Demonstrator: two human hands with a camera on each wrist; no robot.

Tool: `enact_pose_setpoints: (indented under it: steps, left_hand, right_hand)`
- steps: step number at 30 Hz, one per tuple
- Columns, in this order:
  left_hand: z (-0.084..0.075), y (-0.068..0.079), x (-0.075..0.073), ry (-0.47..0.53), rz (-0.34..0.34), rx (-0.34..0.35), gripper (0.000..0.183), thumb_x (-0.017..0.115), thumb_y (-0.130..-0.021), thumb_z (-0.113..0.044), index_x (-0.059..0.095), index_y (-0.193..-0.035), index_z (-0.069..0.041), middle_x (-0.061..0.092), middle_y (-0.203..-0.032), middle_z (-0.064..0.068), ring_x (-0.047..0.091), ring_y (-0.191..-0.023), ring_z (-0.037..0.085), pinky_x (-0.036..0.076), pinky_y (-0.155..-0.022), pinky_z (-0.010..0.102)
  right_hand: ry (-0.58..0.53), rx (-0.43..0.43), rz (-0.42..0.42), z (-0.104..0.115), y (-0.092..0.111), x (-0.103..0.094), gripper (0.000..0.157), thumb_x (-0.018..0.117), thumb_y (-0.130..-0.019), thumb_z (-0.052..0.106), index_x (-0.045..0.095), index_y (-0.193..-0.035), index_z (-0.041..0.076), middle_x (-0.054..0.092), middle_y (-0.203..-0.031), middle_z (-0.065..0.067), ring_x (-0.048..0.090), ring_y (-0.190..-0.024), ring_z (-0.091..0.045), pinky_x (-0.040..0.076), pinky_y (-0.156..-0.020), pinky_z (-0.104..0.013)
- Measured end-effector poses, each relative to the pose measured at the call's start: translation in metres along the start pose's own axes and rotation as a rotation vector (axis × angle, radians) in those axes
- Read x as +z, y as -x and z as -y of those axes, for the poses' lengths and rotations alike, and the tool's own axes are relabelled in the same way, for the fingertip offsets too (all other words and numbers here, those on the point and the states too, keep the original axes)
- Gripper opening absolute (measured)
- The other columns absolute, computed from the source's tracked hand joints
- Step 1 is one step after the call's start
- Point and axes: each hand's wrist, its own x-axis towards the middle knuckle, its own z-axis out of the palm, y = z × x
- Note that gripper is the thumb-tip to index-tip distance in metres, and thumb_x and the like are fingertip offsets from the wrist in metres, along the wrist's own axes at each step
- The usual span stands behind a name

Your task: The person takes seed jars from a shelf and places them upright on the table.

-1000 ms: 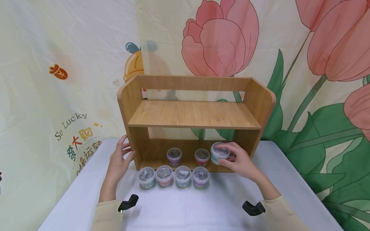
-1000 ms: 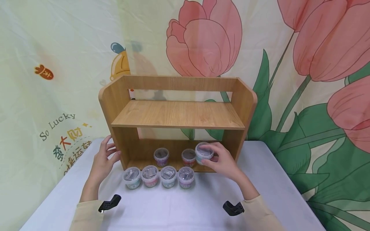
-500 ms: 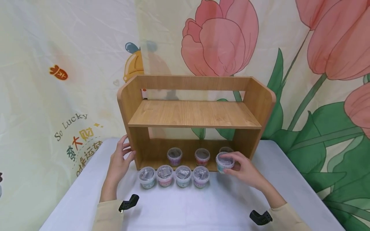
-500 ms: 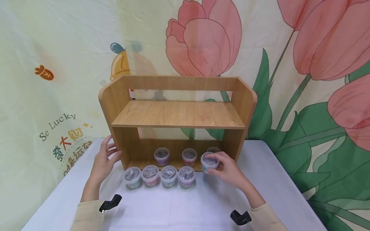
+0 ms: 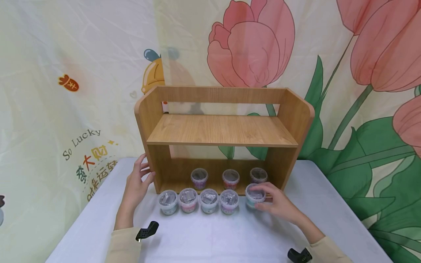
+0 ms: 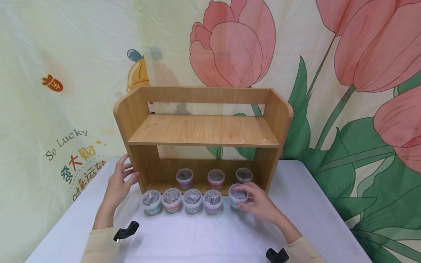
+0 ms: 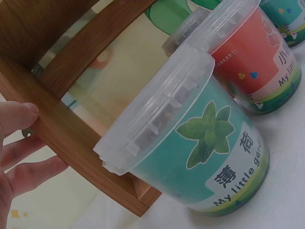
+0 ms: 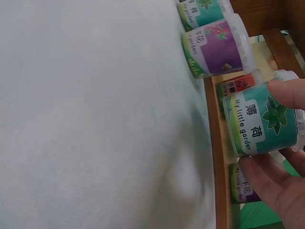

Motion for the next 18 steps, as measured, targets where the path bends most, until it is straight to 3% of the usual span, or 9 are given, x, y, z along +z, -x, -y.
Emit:
enact_pose_setpoints:
  steps: [18]
  left_hand:
    - [-0.0004,-0.0012,-0.0015,0.01,0.008,-0.013,0.092,0.064,-0.105,-0.002,0.014,-0.167,-0.048,0.055,-0.148,0.026,0.062,-0.13,0.049,0.063,-0.092,0.059]
  right_hand:
    - [0.03,-0.032,0.044,-0.0066,-0.0023,0.0113,0.05,0.088,-0.089,0.013,0.07,-0.135,0.019,0.062,-0.138,-0.009,0.057,-0.128,-0.036,0.061,-0.1,-0.053]
